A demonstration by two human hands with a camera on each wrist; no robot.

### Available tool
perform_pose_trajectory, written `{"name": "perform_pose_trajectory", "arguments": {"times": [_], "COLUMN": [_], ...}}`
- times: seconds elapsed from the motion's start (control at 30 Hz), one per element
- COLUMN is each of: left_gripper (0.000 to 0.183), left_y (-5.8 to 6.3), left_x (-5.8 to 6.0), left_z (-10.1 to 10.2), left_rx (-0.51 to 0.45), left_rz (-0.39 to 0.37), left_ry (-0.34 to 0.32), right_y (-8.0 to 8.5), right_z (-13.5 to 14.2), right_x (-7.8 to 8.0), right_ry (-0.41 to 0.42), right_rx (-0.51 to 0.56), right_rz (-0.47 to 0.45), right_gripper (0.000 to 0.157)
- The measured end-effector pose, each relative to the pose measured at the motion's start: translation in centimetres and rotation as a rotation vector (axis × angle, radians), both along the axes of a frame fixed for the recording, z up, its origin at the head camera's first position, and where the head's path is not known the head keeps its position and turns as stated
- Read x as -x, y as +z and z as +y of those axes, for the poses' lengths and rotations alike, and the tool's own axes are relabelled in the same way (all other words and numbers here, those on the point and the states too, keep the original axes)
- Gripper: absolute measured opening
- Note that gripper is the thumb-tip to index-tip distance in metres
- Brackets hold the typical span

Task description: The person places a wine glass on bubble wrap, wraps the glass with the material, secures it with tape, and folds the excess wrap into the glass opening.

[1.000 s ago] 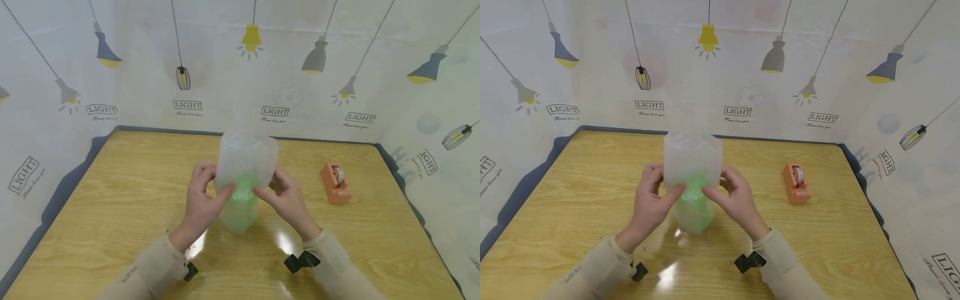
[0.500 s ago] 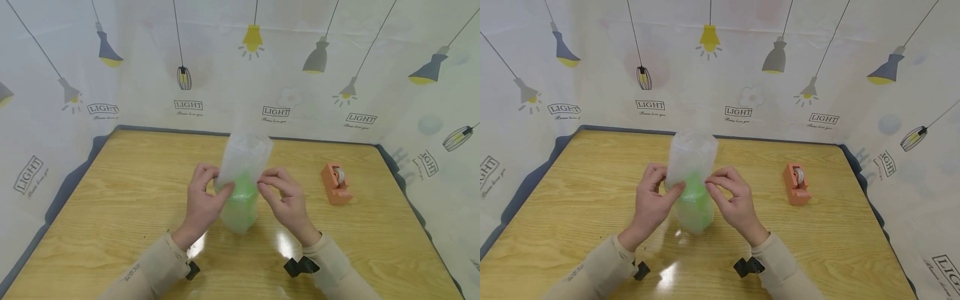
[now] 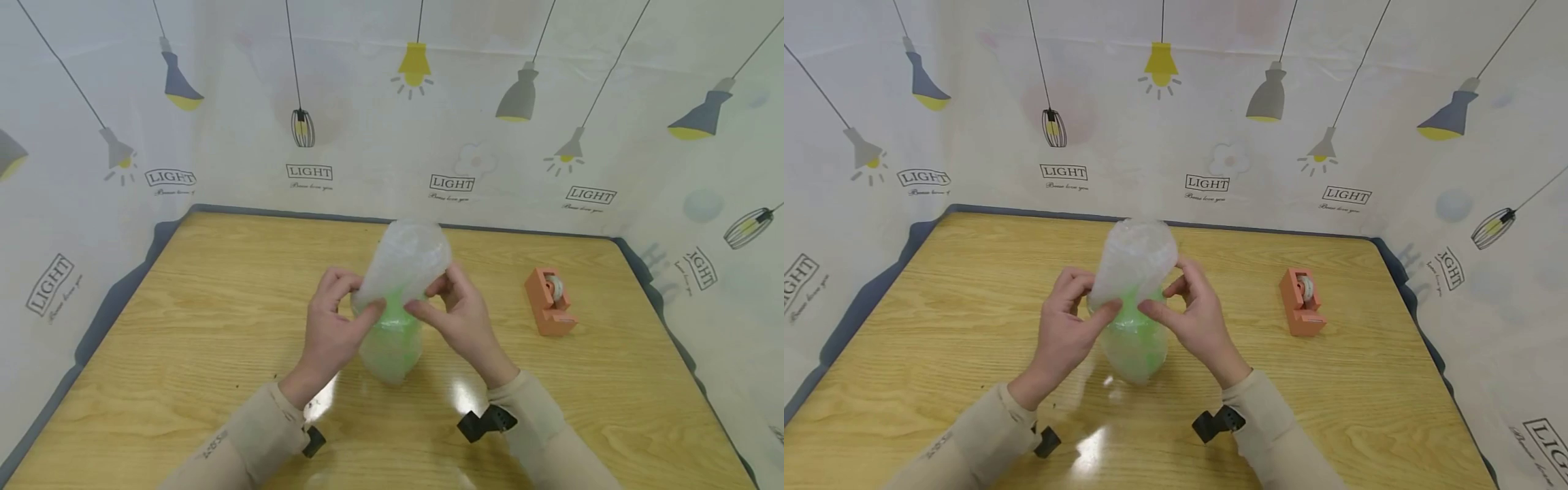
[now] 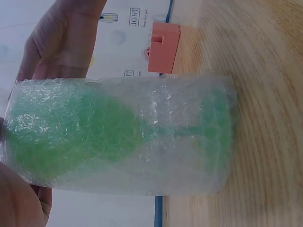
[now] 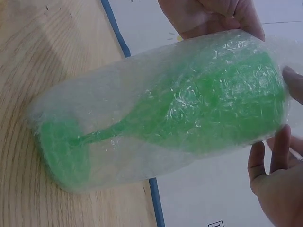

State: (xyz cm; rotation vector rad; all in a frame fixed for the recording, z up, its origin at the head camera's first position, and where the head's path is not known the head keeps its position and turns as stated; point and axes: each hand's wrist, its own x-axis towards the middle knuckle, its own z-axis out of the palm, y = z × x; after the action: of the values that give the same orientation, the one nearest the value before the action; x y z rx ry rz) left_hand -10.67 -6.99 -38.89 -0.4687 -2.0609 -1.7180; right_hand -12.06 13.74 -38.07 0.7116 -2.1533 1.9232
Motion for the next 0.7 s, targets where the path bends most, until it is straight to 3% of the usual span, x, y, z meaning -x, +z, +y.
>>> {"name": "perform_pose_trajectory", "arguments": {"times": [0.23, 0.37, 0.6, 0.7], "left_gripper": [0.016, 0.027, 0.022, 0.022], "left_y": [-0.1, -0.1, -0.2, -0.2], "left_x": [-0.1, -0.4, -0.3, -0.1], "left_z": [-0.1, -0.7, -2.4, -2.7], "left_rx": [0.008, 0.017, 0.036, 0.038], "left_rz": [-0.007, -0.010, 0.110, 0.120], "left_ry": [-0.034, -0.079, -0.161, -0.177], "right_y": [-0.2, -0.1, 0.1, 0.1], "right_z": [-0.1, -0.3, -0.6, -0.7], "right_x": [0.1, -0.1, -0.1, -0.1], "right_ry": [-0.011, -0.037, -0.046, -0.056], "right_rx": [-0.006, -0.021, -0.005, 0.001], "right_rz": [0.051, 0.089, 0.088, 0.081], "right_gripper": [0.044, 0.043, 0.044, 0.044]}}
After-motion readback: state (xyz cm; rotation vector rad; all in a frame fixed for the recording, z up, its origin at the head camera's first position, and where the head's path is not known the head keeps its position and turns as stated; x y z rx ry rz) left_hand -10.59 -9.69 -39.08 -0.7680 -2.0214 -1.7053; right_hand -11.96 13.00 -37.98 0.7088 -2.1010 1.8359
